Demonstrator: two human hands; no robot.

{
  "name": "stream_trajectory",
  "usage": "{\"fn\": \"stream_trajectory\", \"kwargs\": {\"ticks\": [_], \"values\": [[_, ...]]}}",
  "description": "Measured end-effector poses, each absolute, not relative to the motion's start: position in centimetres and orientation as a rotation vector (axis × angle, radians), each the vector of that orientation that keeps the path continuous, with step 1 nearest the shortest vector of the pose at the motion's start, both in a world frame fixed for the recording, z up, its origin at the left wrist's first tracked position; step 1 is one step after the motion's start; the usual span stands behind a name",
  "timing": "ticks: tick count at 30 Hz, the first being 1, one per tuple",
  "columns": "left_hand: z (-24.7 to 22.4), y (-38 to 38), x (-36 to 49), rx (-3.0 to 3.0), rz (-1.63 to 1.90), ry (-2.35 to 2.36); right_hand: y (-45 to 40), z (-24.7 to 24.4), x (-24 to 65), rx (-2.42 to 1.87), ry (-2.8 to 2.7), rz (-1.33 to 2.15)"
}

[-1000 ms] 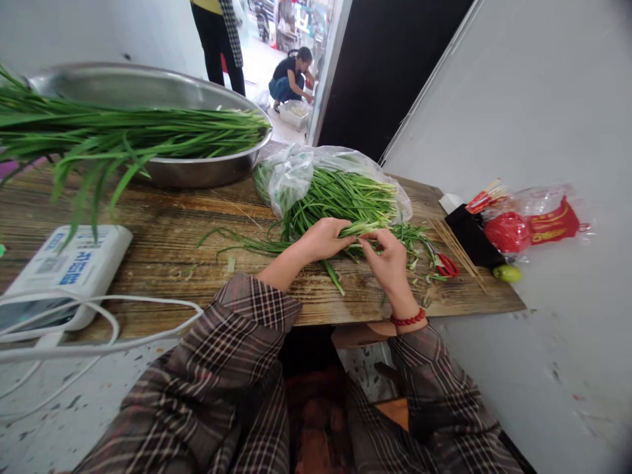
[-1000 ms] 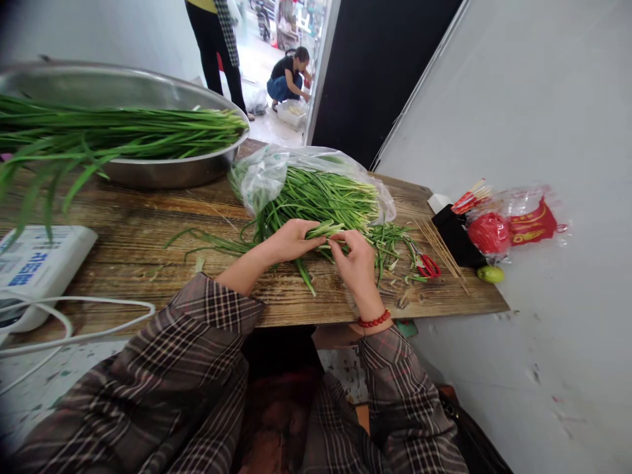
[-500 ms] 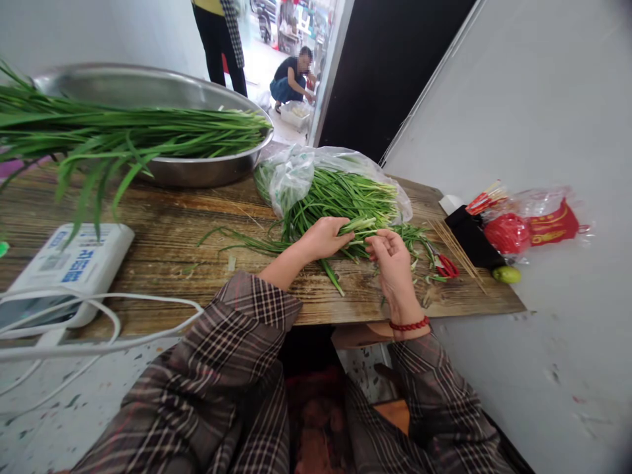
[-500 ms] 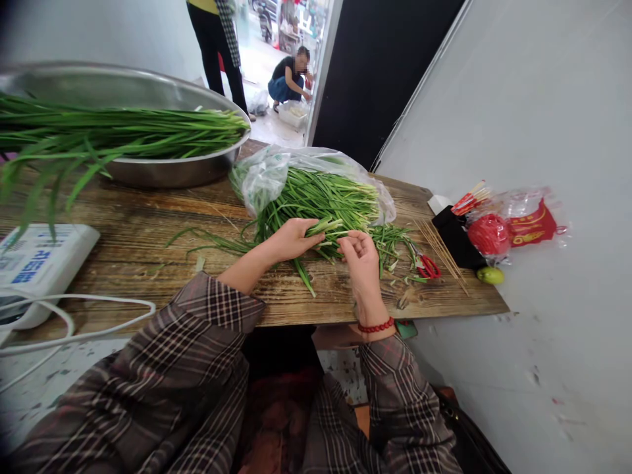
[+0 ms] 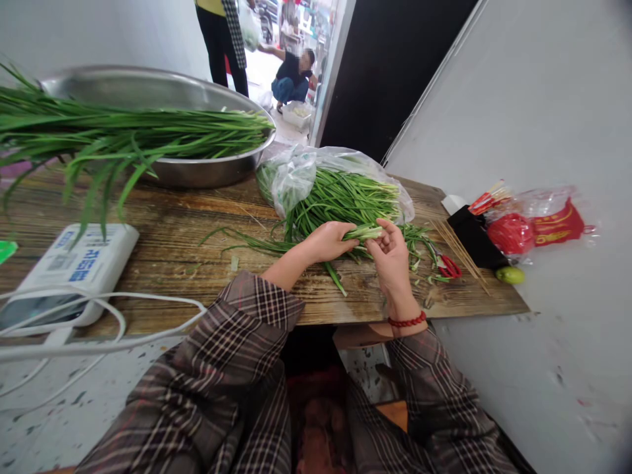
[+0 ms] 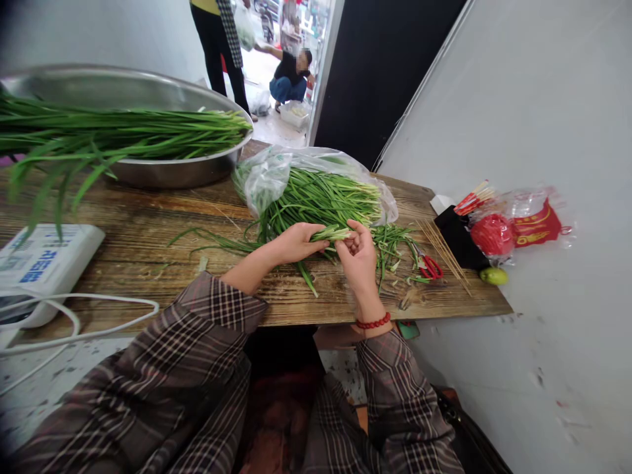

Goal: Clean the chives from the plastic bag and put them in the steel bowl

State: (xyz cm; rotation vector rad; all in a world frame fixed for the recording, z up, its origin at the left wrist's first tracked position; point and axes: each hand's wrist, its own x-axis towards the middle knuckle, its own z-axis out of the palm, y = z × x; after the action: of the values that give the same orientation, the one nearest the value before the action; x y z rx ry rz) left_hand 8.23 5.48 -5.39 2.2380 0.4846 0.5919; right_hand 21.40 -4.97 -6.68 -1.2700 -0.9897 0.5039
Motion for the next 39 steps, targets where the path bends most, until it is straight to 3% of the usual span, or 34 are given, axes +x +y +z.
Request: {"fn": "stream_trajectory", "kwargs": {"ticks": [6,14,22,30,39], "values": [[-5.5,5.5,8.4,2.303,0.627,0.479,-5.0,-6.5,21.7,-1.325,-1.134,0.364],[-5.3,5.1,8.4,2.292,0.611,0.435,-5.5,-6.6,21.7,-1.559,-1.423,-0.166],[-5.0,5.3,8.1,2.101,0.569,0.43,-5.5,-6.6,22.6,-1.386,-1.331,0.275],[-5.3,5.4,8.2,2.068,0.621,0.437,-5.0,-7.2,22.0,-1.343,-1.23,0.292],[-5.1,5.1,8.2,2.184,0.613,0.368,-5.6,-6.7,22.6,-1.557,-1.381,-0.316]]}}
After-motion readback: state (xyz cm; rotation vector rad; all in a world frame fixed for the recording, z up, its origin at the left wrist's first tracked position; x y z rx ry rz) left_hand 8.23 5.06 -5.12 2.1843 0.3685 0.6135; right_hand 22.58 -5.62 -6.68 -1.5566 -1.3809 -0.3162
